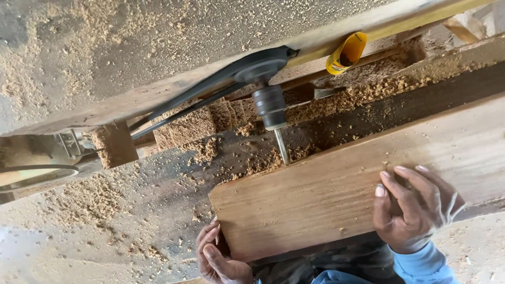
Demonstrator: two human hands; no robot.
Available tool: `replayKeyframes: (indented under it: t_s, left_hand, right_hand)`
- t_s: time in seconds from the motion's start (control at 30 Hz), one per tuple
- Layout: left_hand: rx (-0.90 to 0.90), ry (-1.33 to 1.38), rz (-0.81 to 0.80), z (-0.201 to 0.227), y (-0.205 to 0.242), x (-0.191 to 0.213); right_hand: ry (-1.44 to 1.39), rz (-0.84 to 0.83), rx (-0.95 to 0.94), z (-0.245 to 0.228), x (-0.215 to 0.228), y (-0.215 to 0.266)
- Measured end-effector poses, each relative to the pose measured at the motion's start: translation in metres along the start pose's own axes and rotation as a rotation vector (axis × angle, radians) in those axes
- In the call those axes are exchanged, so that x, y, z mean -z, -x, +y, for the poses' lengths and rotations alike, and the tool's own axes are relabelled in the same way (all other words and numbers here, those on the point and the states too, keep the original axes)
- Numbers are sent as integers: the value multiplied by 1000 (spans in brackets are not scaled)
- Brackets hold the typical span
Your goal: Use a vertical mortising machine to drill slots into a wooden board.
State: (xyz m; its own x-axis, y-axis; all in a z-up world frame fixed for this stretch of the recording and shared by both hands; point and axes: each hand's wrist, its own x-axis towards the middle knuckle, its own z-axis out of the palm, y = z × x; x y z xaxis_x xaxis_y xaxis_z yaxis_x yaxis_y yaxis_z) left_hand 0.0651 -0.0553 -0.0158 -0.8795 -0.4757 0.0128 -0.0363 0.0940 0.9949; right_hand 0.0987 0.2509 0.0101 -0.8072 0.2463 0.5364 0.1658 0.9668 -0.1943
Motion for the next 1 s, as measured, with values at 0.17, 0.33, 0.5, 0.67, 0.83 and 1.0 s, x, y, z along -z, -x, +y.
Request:
replayKeyframes:
  t_s: [0.17,0.33,0.5,0.67,0.83,1.0]
  left_hand:
    - [-38,27,6,-4,-4,-4]
    - [-46,90,10,-15,-3,0]
    - [-50,57,-9,-11,-5,0]
    - [-50,26,-28,-9,-6,-1]
    - [-44,93,35,-20,-7,-5]
    - [-43,43,8,-18,-7,-3]
  right_hand:
    - [-1,0,-11,-4,1,-5]
    - [6,22,1,-1,-2,-5]
    - [8,9,14,-5,1,-11]
    - [14,17,6,-8,0,-14]
    - [19,23,-1,-5,-2,-13]
    - [6,10,9,-1,-4,-11]
